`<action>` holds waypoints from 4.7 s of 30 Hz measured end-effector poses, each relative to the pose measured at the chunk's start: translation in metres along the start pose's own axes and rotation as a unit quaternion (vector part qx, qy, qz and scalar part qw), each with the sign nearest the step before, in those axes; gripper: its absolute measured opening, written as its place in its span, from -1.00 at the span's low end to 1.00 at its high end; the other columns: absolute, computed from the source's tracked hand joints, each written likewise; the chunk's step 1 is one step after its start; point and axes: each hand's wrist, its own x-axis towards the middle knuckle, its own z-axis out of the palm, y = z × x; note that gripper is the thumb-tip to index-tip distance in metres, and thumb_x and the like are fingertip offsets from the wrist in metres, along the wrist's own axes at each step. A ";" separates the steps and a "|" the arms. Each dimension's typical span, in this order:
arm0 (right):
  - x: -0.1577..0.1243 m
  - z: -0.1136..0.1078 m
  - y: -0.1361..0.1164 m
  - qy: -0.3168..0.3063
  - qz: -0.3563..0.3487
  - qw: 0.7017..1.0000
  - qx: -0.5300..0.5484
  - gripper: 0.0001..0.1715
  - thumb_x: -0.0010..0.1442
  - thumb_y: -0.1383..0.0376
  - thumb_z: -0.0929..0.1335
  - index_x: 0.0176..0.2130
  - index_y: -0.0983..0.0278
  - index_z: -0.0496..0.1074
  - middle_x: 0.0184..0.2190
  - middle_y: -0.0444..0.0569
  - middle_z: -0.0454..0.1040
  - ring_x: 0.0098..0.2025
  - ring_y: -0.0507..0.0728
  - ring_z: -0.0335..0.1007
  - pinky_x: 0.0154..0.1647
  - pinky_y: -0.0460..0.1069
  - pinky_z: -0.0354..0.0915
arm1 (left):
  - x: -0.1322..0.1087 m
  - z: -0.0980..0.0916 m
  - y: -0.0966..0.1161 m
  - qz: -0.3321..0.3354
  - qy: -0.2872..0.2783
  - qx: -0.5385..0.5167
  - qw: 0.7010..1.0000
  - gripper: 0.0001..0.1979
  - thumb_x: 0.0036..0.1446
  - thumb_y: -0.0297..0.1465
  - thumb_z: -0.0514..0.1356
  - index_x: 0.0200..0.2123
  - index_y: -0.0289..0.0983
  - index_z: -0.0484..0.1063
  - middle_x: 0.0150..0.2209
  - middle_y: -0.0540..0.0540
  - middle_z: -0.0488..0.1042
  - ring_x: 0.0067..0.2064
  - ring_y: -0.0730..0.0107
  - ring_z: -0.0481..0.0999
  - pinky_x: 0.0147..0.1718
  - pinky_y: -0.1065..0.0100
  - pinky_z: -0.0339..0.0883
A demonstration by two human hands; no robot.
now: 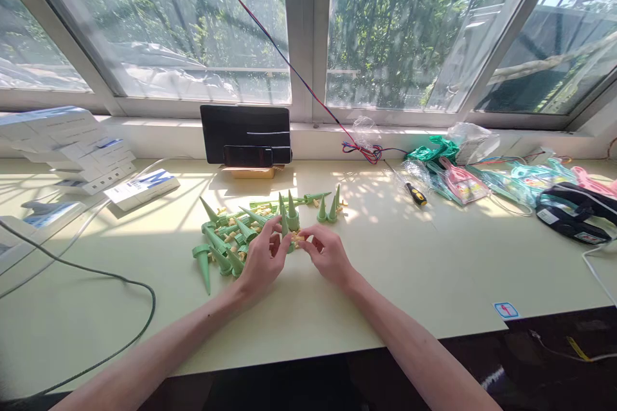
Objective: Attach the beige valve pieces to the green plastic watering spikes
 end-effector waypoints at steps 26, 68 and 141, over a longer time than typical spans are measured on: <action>0.000 0.001 -0.002 -0.008 0.031 0.999 -0.023 -0.69 0.32 0.16 0.30 -0.38 0.29 0.43 -0.51 -0.11 0.36 -0.51 0.02 0.18 -0.47 -0.05 0.15 | -0.001 0.001 0.002 0.002 -0.006 0.018 1.000 -0.79 0.27 -0.37 0.12 -0.04 -0.24 0.29 -0.32 0.01 0.42 -0.55 0.59 0.24 -0.52 0.47 0.21; 0.000 -0.001 -0.004 -0.021 0.010 0.999 -0.029 -0.70 0.26 0.08 0.35 -0.24 0.29 0.46 -0.49 -0.11 0.37 -0.55 0.00 0.12 -0.51 -0.05 0.15 | -0.001 0.000 0.002 0.007 -0.006 0.022 1.000 -0.79 0.28 -0.35 0.12 -0.04 -0.24 0.30 -0.31 -0.02 0.44 -0.55 0.58 0.27 -0.54 0.46 0.22; -0.002 0.001 0.003 -0.059 0.032 0.997 -0.036 -0.63 0.34 0.09 0.27 -0.39 0.28 0.34 -0.58 -0.20 0.16 -0.53 -0.01 -0.02 -0.51 -0.07 -0.02 | -0.004 0.002 -0.003 0.012 -0.027 0.016 0.999 -0.77 0.30 -0.35 0.11 0.00 -0.24 0.30 -0.32 -0.01 0.44 -0.53 0.55 0.27 -0.53 0.45 0.22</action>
